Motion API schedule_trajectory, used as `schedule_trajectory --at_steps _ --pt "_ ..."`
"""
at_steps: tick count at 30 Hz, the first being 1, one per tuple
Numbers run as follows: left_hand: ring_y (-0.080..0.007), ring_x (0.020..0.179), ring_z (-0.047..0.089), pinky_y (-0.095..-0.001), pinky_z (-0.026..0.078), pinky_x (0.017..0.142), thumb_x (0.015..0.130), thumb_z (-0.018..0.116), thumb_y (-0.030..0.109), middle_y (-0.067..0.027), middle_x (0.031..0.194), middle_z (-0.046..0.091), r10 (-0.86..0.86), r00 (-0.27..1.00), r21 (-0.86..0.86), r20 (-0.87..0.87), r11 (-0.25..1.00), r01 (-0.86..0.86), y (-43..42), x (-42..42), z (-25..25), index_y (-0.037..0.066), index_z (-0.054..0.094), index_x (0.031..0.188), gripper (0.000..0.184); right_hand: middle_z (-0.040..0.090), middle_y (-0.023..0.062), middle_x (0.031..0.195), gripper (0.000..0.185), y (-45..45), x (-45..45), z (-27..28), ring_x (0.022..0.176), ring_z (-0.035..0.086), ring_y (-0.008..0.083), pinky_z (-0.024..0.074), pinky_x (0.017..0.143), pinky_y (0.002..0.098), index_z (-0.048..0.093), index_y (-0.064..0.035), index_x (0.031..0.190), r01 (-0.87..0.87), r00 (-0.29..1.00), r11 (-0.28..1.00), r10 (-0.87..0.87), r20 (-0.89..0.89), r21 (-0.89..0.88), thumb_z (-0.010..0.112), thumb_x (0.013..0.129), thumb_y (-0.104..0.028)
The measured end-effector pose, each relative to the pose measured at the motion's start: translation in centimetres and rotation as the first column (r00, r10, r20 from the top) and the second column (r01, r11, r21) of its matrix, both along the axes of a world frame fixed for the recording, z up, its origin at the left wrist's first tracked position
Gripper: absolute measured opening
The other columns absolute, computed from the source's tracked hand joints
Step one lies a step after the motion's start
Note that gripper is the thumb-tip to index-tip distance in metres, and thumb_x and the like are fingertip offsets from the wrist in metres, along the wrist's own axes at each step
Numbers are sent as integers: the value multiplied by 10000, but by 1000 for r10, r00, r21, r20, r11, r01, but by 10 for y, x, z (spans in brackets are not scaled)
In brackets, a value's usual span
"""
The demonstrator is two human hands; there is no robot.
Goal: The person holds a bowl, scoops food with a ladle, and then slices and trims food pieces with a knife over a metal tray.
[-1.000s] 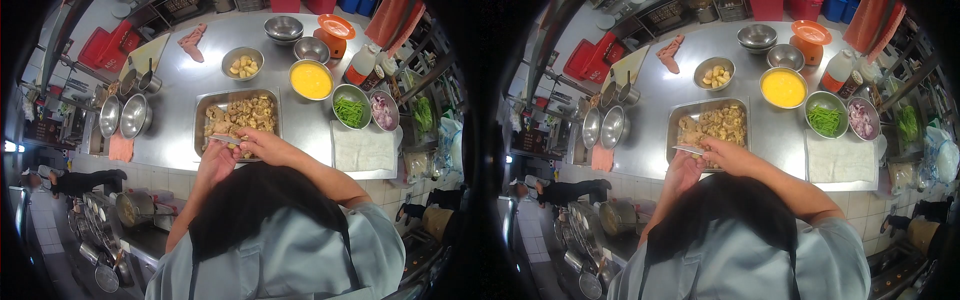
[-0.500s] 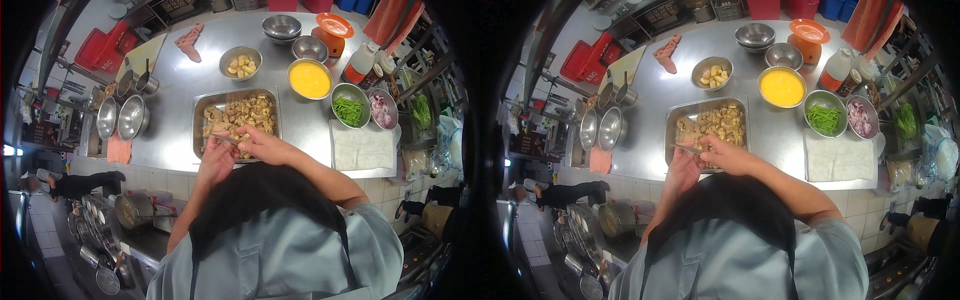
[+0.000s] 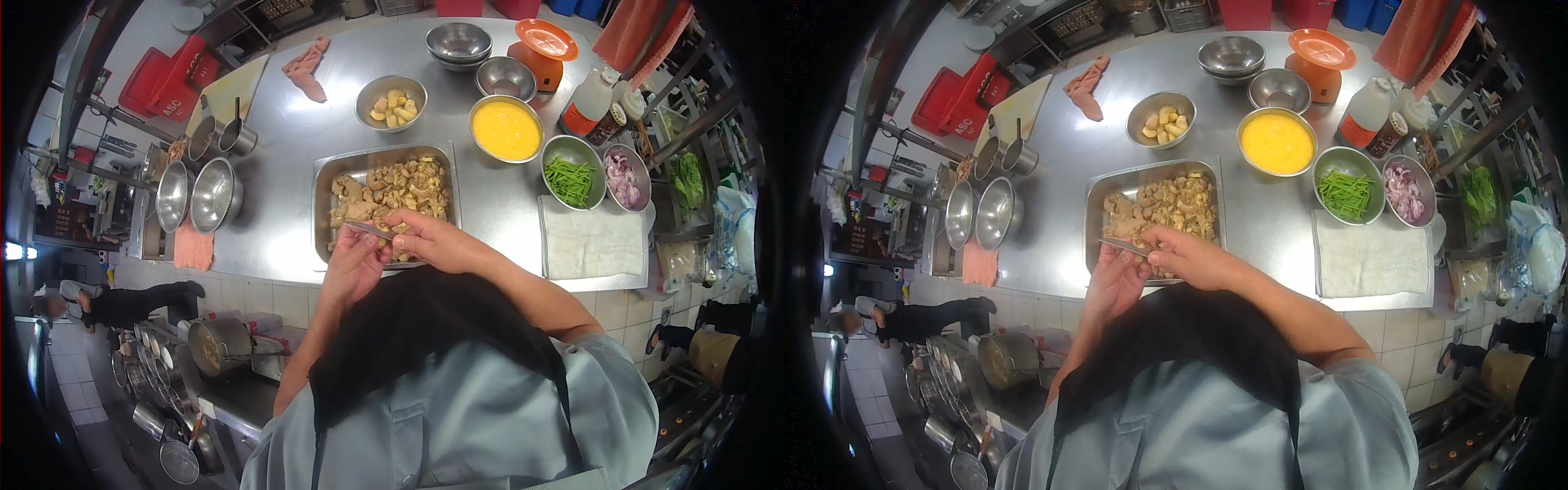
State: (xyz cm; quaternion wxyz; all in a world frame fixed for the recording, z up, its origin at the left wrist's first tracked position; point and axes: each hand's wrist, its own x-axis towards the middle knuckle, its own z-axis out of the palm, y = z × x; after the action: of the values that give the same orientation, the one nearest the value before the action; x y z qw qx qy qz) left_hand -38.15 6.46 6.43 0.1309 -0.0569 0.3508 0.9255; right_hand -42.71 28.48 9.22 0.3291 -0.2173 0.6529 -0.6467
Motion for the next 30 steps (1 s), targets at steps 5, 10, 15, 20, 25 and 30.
schedule_trajectory --at_steps 5,10,15,20,25,30 --pt "-191 1032 650 -338 532 859 1033 623 37 -118 1184 678 -50 999 19 1 999 50 -4 -1 0 121 574 1211 203 617 44 933 343 4 -5 -22 782 568 124 474 706 282 541 -96 1424 10 999 997 -7 40 -73 516 1100 -206" --pt "-219 1097 658 -360 543 895 1014 613 -12 -151 1231 653 -110 989 -270 -99 960 80 0 -2 2 99 505 1273 301 471 -30 772 413 16 -18 -31 571 379 58 281 467 235 478 -132 1508 101 842 979 11 539 -178 506 1107 -229" --pt "-255 1107 664 -404 546 944 981 639 -40 -148 1250 631 -63 980 -604 -189 794 -66 -1 -12 0 91 455 1294 386 541 -3 828 445 10 -15 -28 682 484 91 405 597 260 451 -131 1518 72 937 993 -34 347 -96 529 1099 -259" --pt "-188 1082 621 -350 532 939 963 677 -37 -125 1203 620 -14 990 -476 -141 877 -55 -9 -11 -13 46 433 1314 436 686 115 1098 446 1 -5 -12 947 617 180 492 870 333 458 -86 1480 34 999 998 -32 -34 60 560 1085 -266" --pt "-204 1035 636 -349 537 884 950 705 -30 -121 1164 636 -10 993 -279 -118 960 -23 -6 -7 -9 63 473 1288 420 700 127 1137 402 -2 -4 -11 984 620 179 490 895 341 481 -82 1430 3 999 999 -1 -33 55 566 1083 -266" --pt "-228 955 663 -363 546 854 957 692 -35 -110 1098 677 -73 991 -174 -116 983 52 -12 -6 -8 82 543 1236 337 480 -40 780 323 2 -5 -15 661 412 68 353 590 261 482 -120 1394 -45 998 998 47 38 -47 549 1108 -252"
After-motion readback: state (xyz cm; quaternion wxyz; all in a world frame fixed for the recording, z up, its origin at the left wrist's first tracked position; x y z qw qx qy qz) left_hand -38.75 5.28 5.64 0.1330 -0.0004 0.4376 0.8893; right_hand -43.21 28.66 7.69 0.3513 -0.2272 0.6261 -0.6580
